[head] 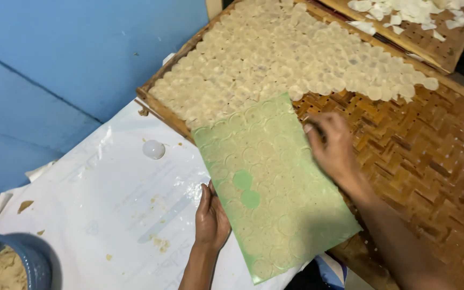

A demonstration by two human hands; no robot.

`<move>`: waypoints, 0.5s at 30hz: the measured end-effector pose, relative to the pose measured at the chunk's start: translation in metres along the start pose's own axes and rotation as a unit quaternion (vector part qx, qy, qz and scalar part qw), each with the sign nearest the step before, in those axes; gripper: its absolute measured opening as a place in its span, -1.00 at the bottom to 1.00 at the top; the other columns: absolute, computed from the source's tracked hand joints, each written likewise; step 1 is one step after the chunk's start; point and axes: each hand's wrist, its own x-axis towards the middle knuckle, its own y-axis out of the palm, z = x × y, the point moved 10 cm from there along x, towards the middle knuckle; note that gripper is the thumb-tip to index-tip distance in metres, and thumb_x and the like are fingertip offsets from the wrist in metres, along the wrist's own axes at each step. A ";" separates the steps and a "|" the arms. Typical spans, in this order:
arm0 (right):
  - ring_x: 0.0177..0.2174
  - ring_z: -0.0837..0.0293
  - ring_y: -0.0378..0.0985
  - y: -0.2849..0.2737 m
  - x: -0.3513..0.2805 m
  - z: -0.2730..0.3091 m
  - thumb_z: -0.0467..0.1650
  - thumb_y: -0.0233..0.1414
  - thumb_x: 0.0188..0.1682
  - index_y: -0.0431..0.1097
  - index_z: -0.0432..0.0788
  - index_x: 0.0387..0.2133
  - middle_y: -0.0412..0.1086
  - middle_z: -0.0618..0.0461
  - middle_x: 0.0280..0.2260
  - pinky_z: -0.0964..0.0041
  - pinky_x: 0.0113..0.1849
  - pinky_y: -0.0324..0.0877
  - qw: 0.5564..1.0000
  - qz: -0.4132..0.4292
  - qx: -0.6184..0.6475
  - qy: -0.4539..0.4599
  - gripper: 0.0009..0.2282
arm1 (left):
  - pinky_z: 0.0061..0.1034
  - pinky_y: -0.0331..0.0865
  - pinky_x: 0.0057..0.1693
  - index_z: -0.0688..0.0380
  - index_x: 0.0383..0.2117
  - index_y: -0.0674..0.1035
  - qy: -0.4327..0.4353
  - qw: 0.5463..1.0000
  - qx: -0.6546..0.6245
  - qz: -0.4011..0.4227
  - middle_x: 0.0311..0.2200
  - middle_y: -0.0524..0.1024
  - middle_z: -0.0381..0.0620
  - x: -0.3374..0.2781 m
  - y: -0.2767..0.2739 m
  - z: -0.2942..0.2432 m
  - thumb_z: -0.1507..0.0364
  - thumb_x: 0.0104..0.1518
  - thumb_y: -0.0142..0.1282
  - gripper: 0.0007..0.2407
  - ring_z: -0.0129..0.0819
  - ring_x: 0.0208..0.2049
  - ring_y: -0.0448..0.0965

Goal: Peeling thin circles of dough from a template sheet and arranging them onto a bamboo drying tray.

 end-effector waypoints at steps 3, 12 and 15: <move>-0.33 0.17 0.43 0.047 -0.019 0.079 -0.43 0.07 0.03 0.52 -0.17 -0.09 0.41 -0.03 -0.26 0.34 -0.30 0.45 0.989 0.104 0.017 -0.107 -0.79 | -0.29 0.42 0.20 0.22 0.23 0.37 -0.001 1.000 -0.006 0.028 0.16 0.48 0.14 -0.002 0.006 -0.001 0.14 0.43 -0.35 -0.55 -0.20 0.07 0.55; -0.33 0.11 0.42 0.074 -0.028 0.155 -0.51 0.14 -0.09 0.55 -0.19 -0.10 0.37 -0.04 -0.30 0.31 -0.32 0.43 0.975 0.095 -0.038 -0.196 -0.74 | -0.40 0.44 0.14 0.19 0.29 0.33 0.003 1.000 0.001 0.018 0.14 0.49 0.05 -0.005 0.004 -0.001 0.17 0.43 -0.33 -0.56 -0.33 0.01 0.56; -0.28 0.07 0.44 0.073 -0.025 0.157 -0.48 0.10 -0.02 0.52 -0.29 -0.18 0.38 -0.04 -0.30 0.26 -0.26 0.43 0.980 0.105 0.003 -0.170 -0.82 | -0.38 0.48 0.09 0.22 0.26 0.35 -0.006 1.000 0.008 0.004 0.09 0.52 0.10 -0.007 -0.001 -0.001 0.20 0.43 -0.33 -0.57 -0.30 -0.04 0.59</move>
